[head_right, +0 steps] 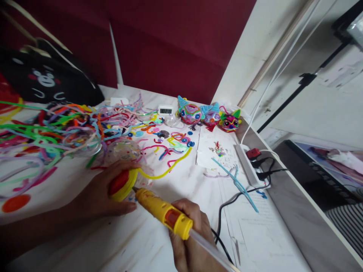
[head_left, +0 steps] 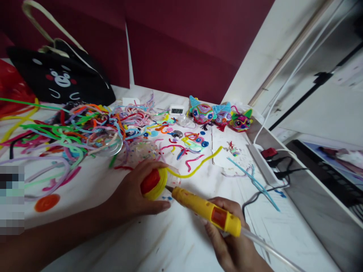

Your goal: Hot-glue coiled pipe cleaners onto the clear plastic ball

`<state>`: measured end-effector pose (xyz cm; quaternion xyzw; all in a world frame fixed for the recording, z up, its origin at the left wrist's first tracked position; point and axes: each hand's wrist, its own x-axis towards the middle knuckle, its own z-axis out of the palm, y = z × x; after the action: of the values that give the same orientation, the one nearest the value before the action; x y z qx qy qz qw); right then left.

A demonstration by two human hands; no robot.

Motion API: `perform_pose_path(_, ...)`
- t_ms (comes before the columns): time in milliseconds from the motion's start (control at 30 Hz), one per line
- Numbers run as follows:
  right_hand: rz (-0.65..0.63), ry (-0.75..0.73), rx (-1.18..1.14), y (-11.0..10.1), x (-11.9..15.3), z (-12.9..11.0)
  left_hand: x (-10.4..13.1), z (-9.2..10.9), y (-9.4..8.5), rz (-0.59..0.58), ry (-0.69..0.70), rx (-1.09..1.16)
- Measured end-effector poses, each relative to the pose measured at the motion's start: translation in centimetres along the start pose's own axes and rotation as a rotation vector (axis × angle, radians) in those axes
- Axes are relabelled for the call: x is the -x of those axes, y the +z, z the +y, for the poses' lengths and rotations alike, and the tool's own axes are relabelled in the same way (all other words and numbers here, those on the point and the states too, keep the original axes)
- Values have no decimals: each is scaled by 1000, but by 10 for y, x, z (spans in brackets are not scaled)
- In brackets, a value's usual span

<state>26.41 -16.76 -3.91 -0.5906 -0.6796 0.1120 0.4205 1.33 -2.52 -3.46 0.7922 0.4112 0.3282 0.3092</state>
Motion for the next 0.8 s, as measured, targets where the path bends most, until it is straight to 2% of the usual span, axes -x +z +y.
perform_pose_path(200, 47, -6, 76, 2, -3, -4, 2, -2, 1, -22, 31, 4)
perform_pose_path(400, 35, -148, 86, 0, -8, 8, 1, -1, 0, -55, 103, -7)
perform_pose_path(800, 77, -215, 146, 2, -11, 6, 0, 3, 1, -46, 191, 22)
